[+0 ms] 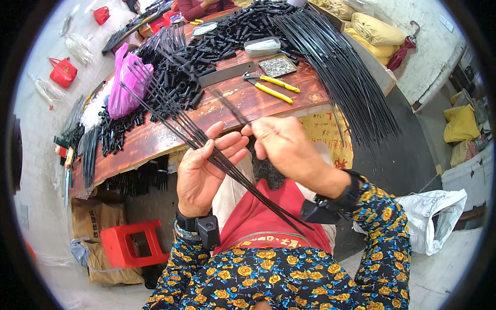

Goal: Assembling and sorting umbrella ribs and frames in a factory setting.

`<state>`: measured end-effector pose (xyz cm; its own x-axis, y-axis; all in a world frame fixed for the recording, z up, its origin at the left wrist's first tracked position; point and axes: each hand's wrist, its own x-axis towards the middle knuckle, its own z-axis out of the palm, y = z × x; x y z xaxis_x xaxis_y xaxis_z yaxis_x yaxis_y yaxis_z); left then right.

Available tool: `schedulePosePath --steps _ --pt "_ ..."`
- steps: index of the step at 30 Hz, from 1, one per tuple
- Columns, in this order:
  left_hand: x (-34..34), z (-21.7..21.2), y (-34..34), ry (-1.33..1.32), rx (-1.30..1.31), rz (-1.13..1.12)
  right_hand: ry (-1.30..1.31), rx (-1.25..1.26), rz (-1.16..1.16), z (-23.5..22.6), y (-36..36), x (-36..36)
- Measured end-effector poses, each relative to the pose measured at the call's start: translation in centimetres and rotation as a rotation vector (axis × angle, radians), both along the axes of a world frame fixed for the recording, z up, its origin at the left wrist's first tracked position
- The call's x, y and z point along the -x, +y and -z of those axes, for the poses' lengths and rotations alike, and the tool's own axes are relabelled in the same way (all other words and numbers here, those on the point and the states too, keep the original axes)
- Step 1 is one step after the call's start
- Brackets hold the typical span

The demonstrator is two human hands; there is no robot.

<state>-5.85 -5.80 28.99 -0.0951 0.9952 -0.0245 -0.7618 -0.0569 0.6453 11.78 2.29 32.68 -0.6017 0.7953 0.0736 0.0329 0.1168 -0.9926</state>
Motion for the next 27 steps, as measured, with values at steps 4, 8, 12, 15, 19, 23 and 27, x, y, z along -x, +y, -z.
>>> schedulePosePath --steps 4,8,12,15,19,23,27 --pt "-0.4 -0.5 0.0 0.014 0.006 -0.022 0.042 -0.120 -0.013 2.3 0.2 1.1" --pt "0.0 0.0 0.0 0.017 0.029 0.015 0.043 0.048 0.008 2.7 -0.9 2.0" --pt "0.2 0.2 0.7 0.098 0.013 0.093 0.118 -0.083 -0.046 5.4 -1.1 2.5" --pt "0.6 0.6 0.9 0.091 0.007 0.126 0.019 0.096 -0.136 4.2 -0.7 1.7" --pt "0.8 1.1 1.1 0.099 0.019 0.151 0.029 0.007 -0.125 5.3 -0.6 1.7" --pt "0.7 1.0 1.3 0.102 0.041 0.168 0.014 -0.108 -0.058 6.2 -0.7 1.9" --pt "0.7 1.3 1.7 0.109 0.045 0.171 -0.029 -0.199 0.024 6.0 -0.3 1.7"
